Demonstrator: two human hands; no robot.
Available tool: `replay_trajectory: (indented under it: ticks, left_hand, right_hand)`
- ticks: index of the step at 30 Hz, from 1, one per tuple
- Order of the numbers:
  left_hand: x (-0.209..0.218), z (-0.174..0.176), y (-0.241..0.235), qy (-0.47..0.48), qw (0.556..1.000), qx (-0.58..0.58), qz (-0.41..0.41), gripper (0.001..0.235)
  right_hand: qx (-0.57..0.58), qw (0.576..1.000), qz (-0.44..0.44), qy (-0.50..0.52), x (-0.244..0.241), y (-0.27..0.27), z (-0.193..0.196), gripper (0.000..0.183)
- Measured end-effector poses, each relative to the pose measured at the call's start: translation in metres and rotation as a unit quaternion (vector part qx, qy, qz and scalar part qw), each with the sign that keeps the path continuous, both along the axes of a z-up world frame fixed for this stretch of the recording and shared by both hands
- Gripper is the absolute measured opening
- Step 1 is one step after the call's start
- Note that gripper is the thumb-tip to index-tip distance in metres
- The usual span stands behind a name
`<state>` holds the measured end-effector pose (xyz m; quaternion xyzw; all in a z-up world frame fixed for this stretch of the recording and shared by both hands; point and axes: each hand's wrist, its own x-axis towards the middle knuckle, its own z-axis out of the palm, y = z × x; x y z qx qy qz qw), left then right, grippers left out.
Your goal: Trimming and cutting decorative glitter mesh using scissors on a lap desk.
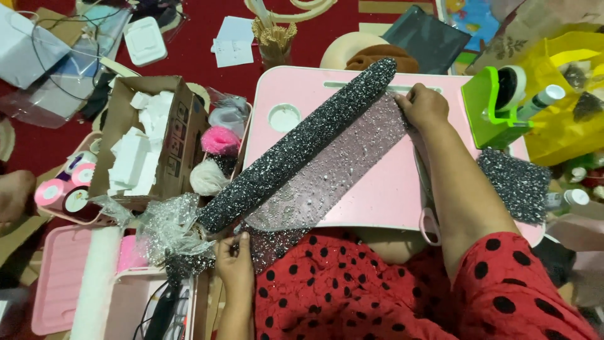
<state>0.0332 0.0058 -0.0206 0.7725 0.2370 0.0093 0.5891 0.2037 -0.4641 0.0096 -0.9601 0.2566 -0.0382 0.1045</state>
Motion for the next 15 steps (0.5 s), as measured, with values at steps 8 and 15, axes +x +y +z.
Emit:
replay_trajectory:
  ticks: [8,15]
  left_hand:
    - [0.001,0.008,-0.001,0.014,0.994,-0.107,0.008,0.008]
    - [0.0,0.004,-0.001,-0.005,0.993,-0.115,0.006,0.007]
  right_hand:
    - [0.035,0.971,0.058,-0.231,-0.028,0.037,0.041,0.048]
    - [0.032,0.937,0.339,-0.078,-0.108,0.154,0.092,0.058]
